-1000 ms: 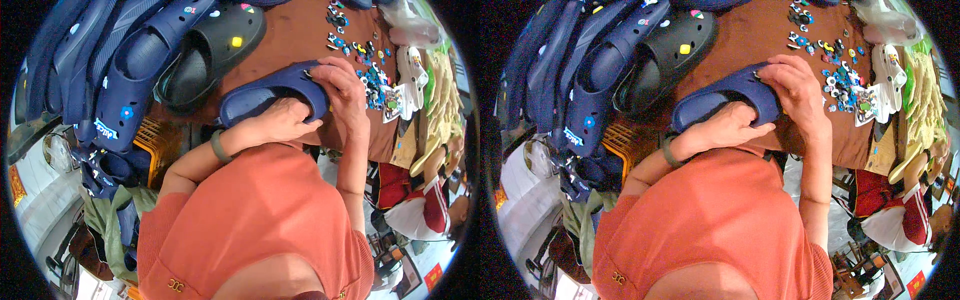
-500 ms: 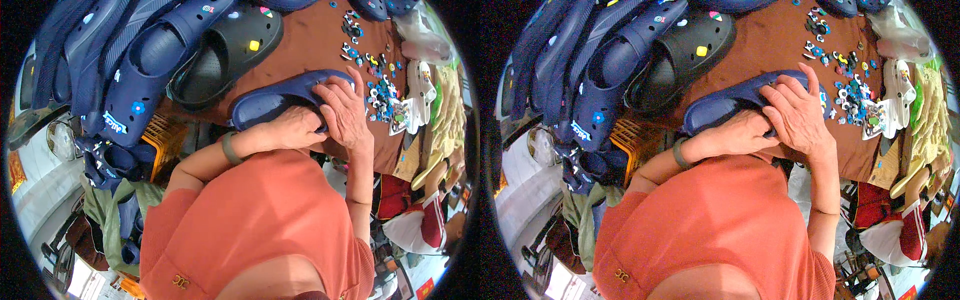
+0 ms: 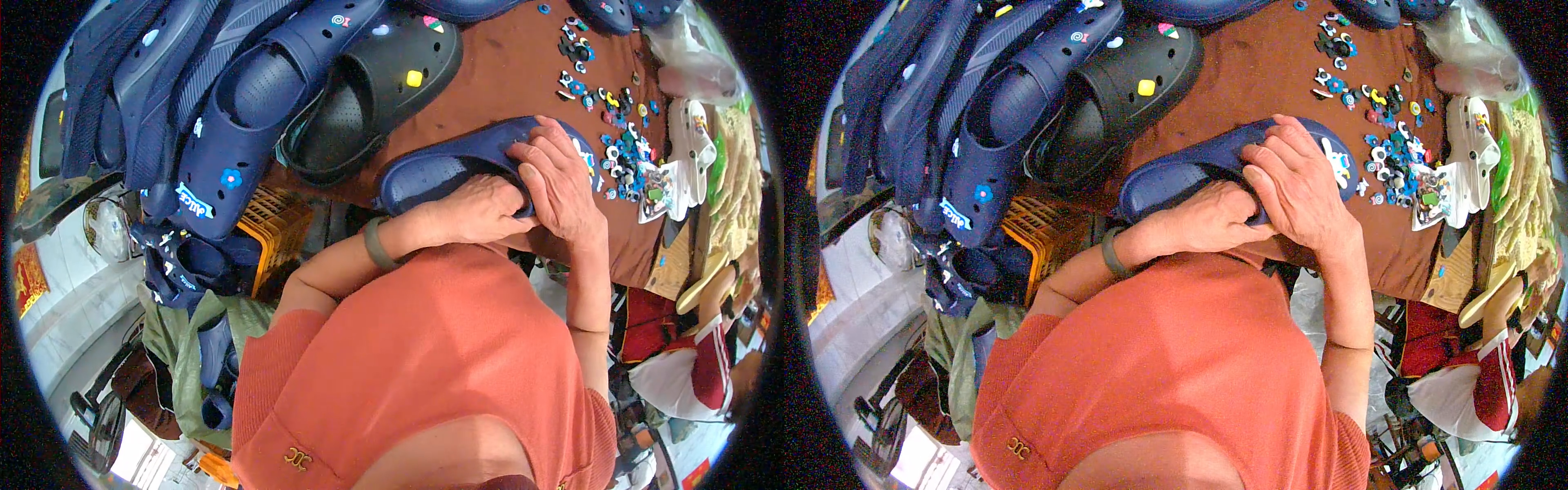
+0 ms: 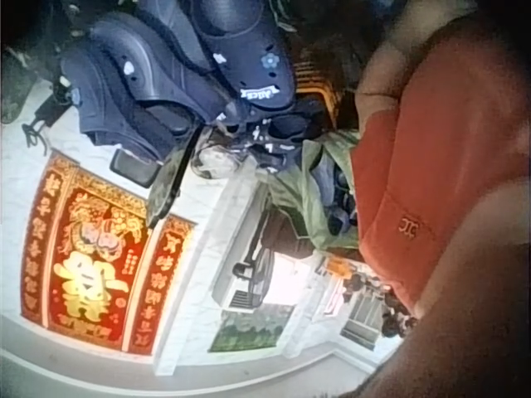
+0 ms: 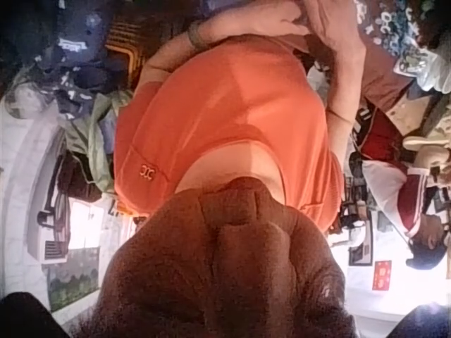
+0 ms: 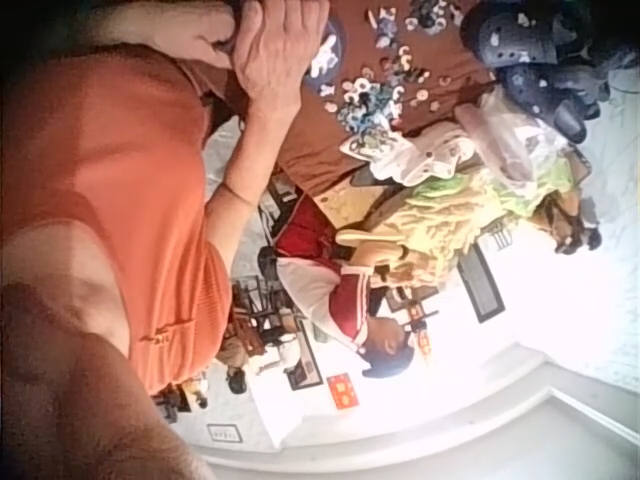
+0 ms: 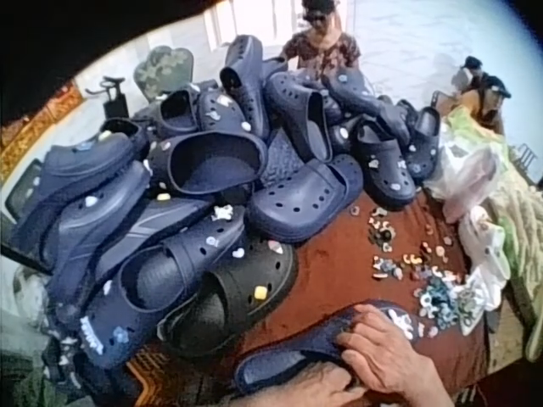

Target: The recorder is attaching various decorative charms to the holes of blue clogs.

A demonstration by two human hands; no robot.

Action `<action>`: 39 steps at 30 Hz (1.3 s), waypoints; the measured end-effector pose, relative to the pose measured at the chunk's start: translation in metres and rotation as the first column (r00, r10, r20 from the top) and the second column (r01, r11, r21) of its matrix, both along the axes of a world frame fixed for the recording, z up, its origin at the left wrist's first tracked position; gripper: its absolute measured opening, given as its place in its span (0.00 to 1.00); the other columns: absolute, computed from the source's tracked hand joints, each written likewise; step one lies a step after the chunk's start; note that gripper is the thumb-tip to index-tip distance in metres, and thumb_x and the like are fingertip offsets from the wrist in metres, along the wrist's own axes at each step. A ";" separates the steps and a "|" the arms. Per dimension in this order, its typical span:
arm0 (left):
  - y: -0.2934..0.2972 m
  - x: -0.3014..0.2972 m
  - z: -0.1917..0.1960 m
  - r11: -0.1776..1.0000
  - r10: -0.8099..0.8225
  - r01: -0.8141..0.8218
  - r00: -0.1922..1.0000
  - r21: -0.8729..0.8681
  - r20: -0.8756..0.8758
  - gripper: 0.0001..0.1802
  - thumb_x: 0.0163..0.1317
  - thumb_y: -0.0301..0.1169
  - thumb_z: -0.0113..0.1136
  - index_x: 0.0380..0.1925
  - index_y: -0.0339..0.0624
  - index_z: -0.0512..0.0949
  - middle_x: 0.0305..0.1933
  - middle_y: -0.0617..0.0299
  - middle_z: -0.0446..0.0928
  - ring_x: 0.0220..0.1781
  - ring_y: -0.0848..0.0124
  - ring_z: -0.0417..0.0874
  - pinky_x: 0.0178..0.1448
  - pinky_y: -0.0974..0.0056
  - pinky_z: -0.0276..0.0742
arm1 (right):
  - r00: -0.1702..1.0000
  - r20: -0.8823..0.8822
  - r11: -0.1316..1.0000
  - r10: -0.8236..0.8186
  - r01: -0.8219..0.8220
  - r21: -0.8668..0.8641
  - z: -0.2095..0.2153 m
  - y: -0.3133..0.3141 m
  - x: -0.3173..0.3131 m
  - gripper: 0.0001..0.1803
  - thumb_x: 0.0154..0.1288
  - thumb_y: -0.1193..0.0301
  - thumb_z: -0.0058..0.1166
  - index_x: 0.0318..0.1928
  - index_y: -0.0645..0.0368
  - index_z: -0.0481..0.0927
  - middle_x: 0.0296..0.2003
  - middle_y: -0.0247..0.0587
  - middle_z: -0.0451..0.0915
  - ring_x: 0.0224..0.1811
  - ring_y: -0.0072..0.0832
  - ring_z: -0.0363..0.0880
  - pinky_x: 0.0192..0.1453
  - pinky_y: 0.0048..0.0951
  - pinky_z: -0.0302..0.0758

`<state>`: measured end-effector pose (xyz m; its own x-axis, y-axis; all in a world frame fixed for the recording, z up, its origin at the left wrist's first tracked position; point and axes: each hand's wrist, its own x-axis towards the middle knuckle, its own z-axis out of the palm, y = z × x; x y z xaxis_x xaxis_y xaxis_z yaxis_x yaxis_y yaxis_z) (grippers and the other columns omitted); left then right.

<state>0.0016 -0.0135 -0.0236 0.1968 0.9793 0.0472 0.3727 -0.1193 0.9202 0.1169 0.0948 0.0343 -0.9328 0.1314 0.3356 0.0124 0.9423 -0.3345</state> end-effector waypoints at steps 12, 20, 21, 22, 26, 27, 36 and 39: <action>0.005 -0.003 0.013 0.944 0.303 -0.085 0.603 -0.319 0.737 0.14 0.65 0.35 0.51 0.45 0.37 0.73 0.38 0.67 0.73 0.40 0.79 0.71 0.44 0.69 0.70 | 0.982 0.086 0.947 -0.171 0.188 -0.260 -0.002 0.036 0.005 0.09 0.55 0.72 0.61 0.38 0.57 0.81 0.35 0.37 0.83 0.43 0.30 0.80 0.69 0.44 0.55; 0.004 -0.001 0.003 0.964 0.243 -0.085 0.673 -0.254 0.699 0.14 0.65 0.35 0.50 0.44 0.36 0.73 0.40 0.67 0.74 0.42 0.79 0.72 0.46 0.69 0.71 | 0.953 0.232 0.865 -0.196 0.279 -0.417 -0.004 0.041 0.010 0.12 0.53 0.69 0.63 0.38 0.57 0.82 0.34 0.35 0.79 0.46 0.34 0.75 0.63 0.42 0.61; 0.005 -0.001 0.001 0.966 0.242 -0.106 0.688 -0.235 0.684 0.14 0.65 0.34 0.50 0.44 0.36 0.74 0.42 0.67 0.75 0.44 0.79 0.73 0.49 0.69 0.72 | 0.964 0.205 0.939 -0.169 0.221 -0.263 -0.003 0.040 0.009 0.12 0.53 0.69 0.63 0.38 0.57 0.82 0.34 0.34 0.77 0.48 0.35 0.72 0.63 0.43 0.61; 0.006 -0.003 -0.002 0.966 0.244 -0.107 0.686 -0.237 0.685 0.14 0.65 0.34 0.50 0.44 0.36 0.74 0.42 0.67 0.75 0.44 0.79 0.73 0.49 0.69 0.72 | 0.964 0.208 0.939 -0.167 0.220 -0.263 0.003 0.038 0.007 0.12 0.53 0.69 0.63 0.38 0.57 0.82 0.34 0.34 0.77 0.48 0.35 0.72 0.63 0.43 0.61; 0.006 -0.010 0.003 0.943 0.205 -0.001 0.787 -0.331 0.582 0.14 0.65 0.34 0.50 0.44 0.35 0.73 0.40 0.67 0.74 0.43 0.78 0.73 0.48 0.68 0.72 | 0.970 0.224 0.987 -0.095 0.062 0.151 0.023 0.030 0.006 0.11 0.48 0.70 0.60 0.35 0.54 0.84 0.39 0.30 0.76 0.50 0.34 0.70 0.67 0.50 0.54; 0.006 -0.011 0.006 0.946 0.189 0.006 0.802 -0.324 0.567 0.14 0.65 0.33 0.50 0.44 0.35 0.72 0.39 0.66 0.74 0.43 0.78 0.73 0.48 0.68 0.72 | 0.961 0.277 0.986 -0.026 -0.021 0.165 0.030 0.031 0.005 0.11 0.47 0.71 0.59 0.35 0.55 0.83 0.39 0.31 0.76 0.50 0.33 0.70 0.68 0.51 0.53; -0.003 0.015 -0.026 0.954 0.293 -0.287 0.825 -0.089 0.483 0.25 0.61 0.40 0.56 0.12 0.31 0.66 0.12 0.60 0.56 0.17 0.77 0.61 0.21 0.61 0.59 | 0.833 0.546 0.965 0.085 -0.205 0.163 0.039 0.024 -0.001 0.13 0.43 0.75 0.56 0.34 0.57 0.83 0.37 0.31 0.74 0.52 0.31 0.70 0.69 0.54 0.52; -0.002 0.001 -0.020 0.957 0.194 -0.076 0.887 -0.281 0.419 0.12 0.65 0.32 0.50 0.43 0.35 0.72 0.39 0.66 0.72 0.43 0.77 0.70 0.49 0.66 0.70 | 0.855 0.518 0.962 0.028 -0.164 0.219 0.033 0.018 0.000 0.15 0.43 0.75 0.56 0.36 0.56 0.82 0.37 0.32 0.74 0.51 0.31 0.70 0.69 0.53 0.53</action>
